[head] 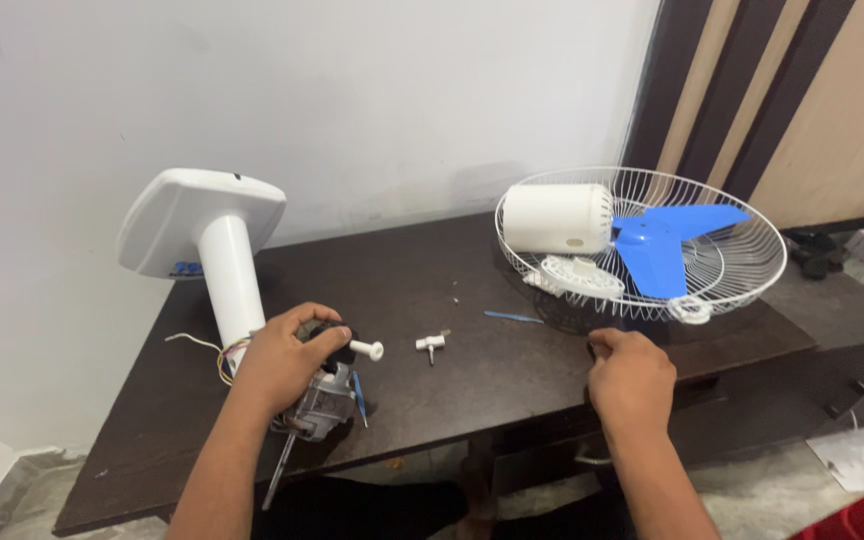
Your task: The person disassembles a white electric fan by removing the front grille, fan blades, and motor housing components. They use a screwdriver to loosen screws and separate the motor from its casing, placing parts on the table.
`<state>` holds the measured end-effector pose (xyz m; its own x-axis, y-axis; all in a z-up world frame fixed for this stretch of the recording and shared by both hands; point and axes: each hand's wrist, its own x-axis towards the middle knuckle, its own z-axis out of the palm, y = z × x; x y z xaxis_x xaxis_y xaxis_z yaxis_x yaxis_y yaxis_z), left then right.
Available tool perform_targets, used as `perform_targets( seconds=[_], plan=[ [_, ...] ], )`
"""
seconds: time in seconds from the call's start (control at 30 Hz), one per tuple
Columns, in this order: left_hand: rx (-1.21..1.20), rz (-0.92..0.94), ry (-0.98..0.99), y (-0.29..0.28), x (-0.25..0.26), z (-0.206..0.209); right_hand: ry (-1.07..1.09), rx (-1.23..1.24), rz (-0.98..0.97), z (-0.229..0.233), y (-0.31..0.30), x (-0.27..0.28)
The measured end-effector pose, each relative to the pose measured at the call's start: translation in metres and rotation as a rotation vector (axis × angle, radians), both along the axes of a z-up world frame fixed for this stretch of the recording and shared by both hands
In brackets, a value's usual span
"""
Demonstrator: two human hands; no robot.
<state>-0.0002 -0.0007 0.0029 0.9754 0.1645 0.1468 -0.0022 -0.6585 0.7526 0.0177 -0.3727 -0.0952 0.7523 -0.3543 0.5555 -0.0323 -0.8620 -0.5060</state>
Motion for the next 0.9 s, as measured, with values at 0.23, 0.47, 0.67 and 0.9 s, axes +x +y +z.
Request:
perform_targets(
  seconds=[0.23,0.47,0.67,0.9],
  plan=[
    [0.022,-0.016,-0.086,-0.001,-0.002,0.000,-0.033,-0.094,0.001,0.005,0.004,-0.004],
    [0.012,0.003,-0.012,0.004,0.001,-0.007,0.078,-0.094,-0.006,0.007,-0.001,-0.003],
    [0.073,-0.030,-0.093,0.006,0.010,-0.010,0.186,0.055,-0.003,0.026,0.009,0.033],
    [0.008,0.026,0.055,0.003,0.008,-0.008,0.257,0.064,-0.062,0.029,0.031,0.042]
  ],
)
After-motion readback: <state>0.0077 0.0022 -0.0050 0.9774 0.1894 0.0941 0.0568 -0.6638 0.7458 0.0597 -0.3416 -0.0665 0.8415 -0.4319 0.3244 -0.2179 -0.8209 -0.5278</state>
